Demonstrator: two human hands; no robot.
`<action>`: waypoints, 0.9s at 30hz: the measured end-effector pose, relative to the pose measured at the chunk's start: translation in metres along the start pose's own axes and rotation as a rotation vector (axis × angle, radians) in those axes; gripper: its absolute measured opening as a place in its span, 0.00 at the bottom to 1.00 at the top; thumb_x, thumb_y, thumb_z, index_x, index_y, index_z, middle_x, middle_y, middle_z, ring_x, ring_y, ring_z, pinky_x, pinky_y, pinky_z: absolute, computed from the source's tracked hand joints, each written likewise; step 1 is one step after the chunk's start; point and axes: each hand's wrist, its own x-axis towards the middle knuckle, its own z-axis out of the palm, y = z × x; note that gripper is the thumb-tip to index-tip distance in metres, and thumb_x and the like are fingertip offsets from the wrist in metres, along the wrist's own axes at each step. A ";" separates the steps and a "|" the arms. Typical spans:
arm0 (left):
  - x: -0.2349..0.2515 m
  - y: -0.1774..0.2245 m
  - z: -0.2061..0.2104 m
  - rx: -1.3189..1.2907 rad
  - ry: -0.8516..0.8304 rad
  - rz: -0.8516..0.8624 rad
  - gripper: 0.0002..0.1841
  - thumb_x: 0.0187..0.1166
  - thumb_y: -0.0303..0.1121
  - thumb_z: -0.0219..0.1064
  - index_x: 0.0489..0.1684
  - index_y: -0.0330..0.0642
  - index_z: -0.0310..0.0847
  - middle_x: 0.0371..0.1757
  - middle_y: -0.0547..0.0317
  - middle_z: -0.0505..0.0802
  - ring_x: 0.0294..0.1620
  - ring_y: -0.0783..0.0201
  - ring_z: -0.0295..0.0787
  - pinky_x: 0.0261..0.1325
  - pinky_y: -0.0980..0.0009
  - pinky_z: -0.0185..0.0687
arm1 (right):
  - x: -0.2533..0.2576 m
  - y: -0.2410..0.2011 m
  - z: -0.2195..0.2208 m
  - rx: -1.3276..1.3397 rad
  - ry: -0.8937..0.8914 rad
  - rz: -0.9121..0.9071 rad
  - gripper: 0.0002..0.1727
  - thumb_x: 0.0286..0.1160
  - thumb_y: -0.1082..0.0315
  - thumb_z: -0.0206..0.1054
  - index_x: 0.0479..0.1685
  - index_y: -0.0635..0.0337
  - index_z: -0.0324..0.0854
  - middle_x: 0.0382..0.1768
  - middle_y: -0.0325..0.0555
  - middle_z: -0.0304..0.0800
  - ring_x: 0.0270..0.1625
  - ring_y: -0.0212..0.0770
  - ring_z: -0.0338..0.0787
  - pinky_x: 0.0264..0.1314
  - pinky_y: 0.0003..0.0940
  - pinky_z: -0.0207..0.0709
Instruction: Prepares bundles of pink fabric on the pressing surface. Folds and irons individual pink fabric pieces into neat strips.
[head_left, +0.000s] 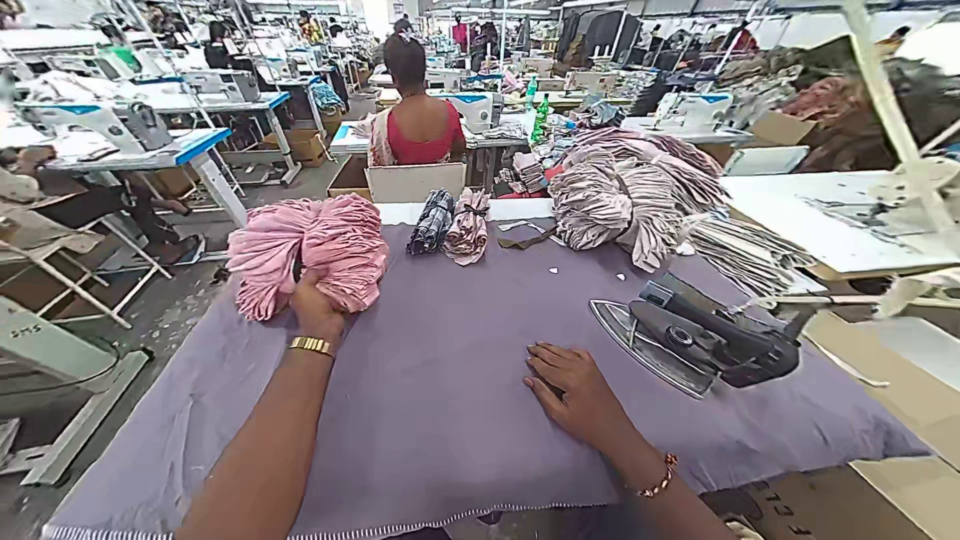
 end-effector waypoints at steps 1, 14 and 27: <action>0.004 -0.001 0.001 0.023 0.010 0.010 0.23 0.79 0.37 0.64 0.69 0.35 0.75 0.55 0.43 0.92 0.54 0.52 0.92 0.54 0.47 0.90 | 0.001 0.001 0.000 0.002 0.007 -0.006 0.23 0.86 0.44 0.57 0.58 0.44 0.93 0.70 0.29 0.90 0.78 0.34 0.82 0.76 0.49 0.75; 0.026 0.003 -0.008 -0.196 0.006 0.082 0.24 0.92 0.47 0.51 0.77 0.40 0.74 0.68 0.48 0.89 0.69 0.57 0.87 0.70 0.50 0.85 | 0.050 -0.041 -0.022 -0.030 -0.319 -0.179 0.23 0.79 0.42 0.62 0.57 0.44 0.94 0.65 0.38 0.94 0.69 0.44 0.91 0.67 0.63 0.79; 0.049 0.001 -0.021 -0.199 0.037 -0.062 0.32 0.74 0.48 0.77 0.72 0.36 0.77 0.64 0.44 0.91 0.66 0.53 0.89 0.69 0.51 0.87 | 0.232 -0.154 0.088 0.635 -0.346 -0.377 0.21 0.81 0.55 0.69 0.63 0.60 0.90 0.64 0.46 0.94 0.69 0.36 0.91 0.76 0.39 0.82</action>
